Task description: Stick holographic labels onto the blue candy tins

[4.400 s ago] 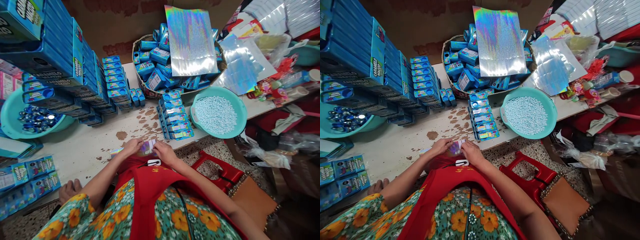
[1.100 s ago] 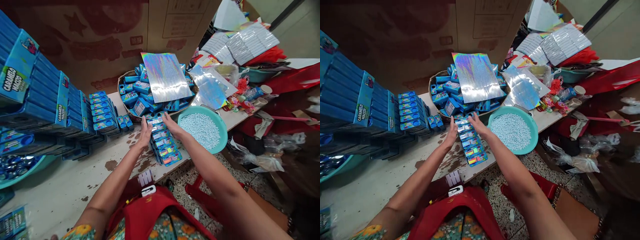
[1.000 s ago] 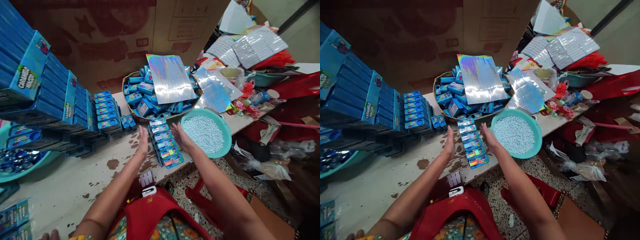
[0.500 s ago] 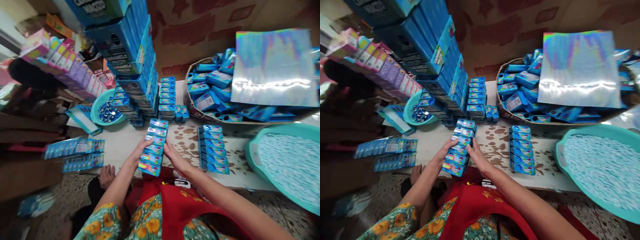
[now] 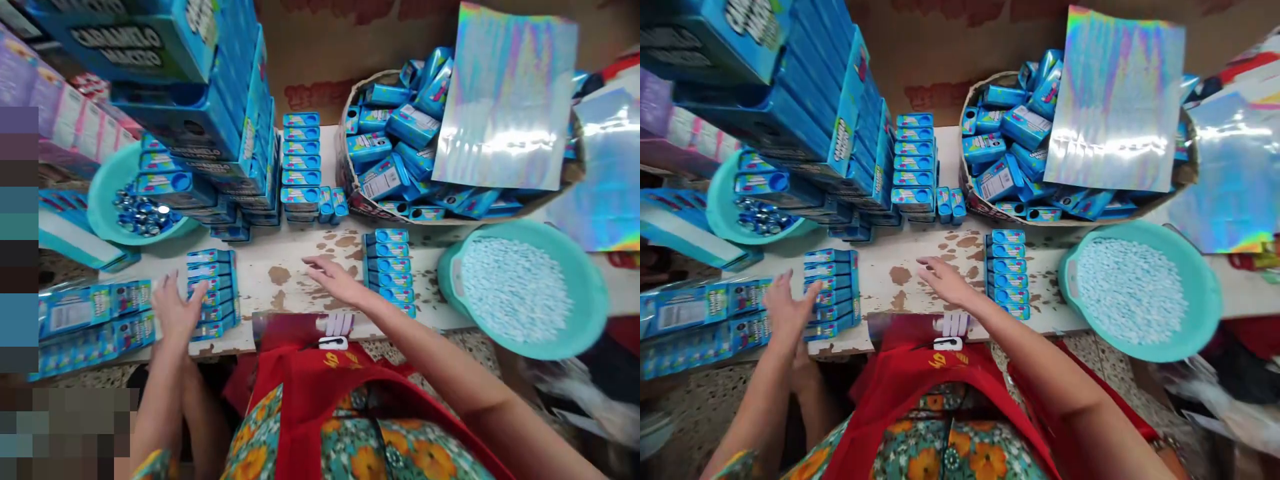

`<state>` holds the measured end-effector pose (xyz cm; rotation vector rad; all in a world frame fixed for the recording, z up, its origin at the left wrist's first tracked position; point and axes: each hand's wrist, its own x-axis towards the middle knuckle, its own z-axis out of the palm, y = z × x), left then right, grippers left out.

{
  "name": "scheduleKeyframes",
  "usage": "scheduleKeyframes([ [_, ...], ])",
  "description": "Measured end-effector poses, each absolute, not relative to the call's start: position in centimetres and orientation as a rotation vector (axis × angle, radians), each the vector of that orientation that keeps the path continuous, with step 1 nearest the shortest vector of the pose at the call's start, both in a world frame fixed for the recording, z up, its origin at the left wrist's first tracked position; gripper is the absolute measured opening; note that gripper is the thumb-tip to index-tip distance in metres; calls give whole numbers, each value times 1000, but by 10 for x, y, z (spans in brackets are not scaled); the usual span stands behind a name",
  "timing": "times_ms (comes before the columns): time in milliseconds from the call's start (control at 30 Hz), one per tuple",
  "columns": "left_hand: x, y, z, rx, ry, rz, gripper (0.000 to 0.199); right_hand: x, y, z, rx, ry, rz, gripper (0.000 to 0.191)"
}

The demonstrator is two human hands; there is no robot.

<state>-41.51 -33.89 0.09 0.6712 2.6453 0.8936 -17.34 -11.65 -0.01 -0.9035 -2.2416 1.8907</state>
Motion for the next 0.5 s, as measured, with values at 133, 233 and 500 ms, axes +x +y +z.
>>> scheduleKeyframes([
  [133, -328, -293, 3, 1443, 2062, 541, 37, -107, -145, 4, -1099, -2244, 1585, 28],
  [233, -275, -269, -16, 1437, 1736, 232, 25, -87, -175, -9, -1133, -2361, 1327, 25],
  [500, -277, -249, -48, 1389, 1693, 132, 33, -81, -197, -37, -929, -2812, 1093, 42],
])
